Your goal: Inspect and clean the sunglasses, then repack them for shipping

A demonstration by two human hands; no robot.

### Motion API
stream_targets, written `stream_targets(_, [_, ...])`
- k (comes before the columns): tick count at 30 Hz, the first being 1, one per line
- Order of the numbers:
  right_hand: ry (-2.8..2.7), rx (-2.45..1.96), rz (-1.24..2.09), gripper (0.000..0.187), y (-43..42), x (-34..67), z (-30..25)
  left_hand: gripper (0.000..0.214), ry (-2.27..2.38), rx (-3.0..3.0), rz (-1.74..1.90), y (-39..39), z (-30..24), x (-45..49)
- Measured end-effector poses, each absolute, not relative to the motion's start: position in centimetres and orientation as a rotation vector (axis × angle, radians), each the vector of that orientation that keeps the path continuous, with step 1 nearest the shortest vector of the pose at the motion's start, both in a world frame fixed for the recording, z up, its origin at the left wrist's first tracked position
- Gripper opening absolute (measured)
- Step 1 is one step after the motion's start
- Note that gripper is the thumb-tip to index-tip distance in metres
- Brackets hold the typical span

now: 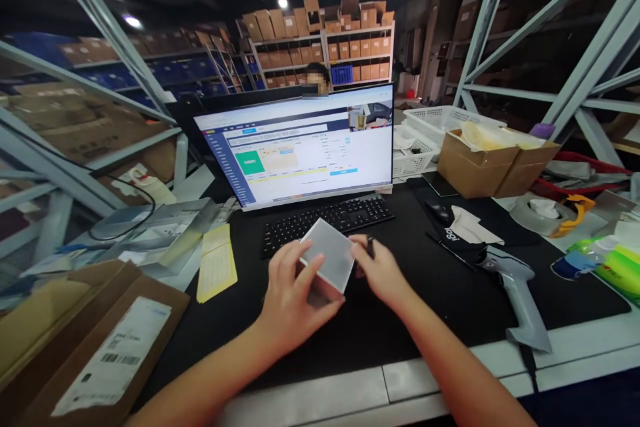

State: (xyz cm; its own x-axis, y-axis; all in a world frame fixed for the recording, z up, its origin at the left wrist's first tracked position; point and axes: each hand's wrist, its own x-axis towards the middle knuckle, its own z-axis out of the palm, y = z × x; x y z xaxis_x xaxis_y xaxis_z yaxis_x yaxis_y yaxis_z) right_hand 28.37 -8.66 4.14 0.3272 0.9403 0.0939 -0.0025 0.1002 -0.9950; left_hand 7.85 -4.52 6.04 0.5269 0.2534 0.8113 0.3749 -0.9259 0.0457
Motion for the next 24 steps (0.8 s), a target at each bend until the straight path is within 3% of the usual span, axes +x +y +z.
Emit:
stream_targets(3, [-1.044, -1.237, 0.985, 0.048, -8.7, 27.5, 3.2, 0.079, -0.519, -2.908, -1.154, -5.4, 7.4, 6.9])
stream_targets(7, [-1.030, -1.248, 0.989, 0.050, -8.9, 28.0, 3.1, 0.068, -0.266, -3.342, -0.802, -2.2, 9.2, 5.6])
stream_targets(13, [-1.024, -1.201, 1.074, 0.048, -8.3, 28.5, 2.4, 0.053, 0.070, -3.384, -1.389, 1.0, 6.7, 7.4])
stream_targets(24, [-1.113, -1.198, 0.988, 0.046, -8.6, 28.4, 2.3, 0.045, 0.019, -3.367, -1.619, -0.2, 6.6, 7.5])
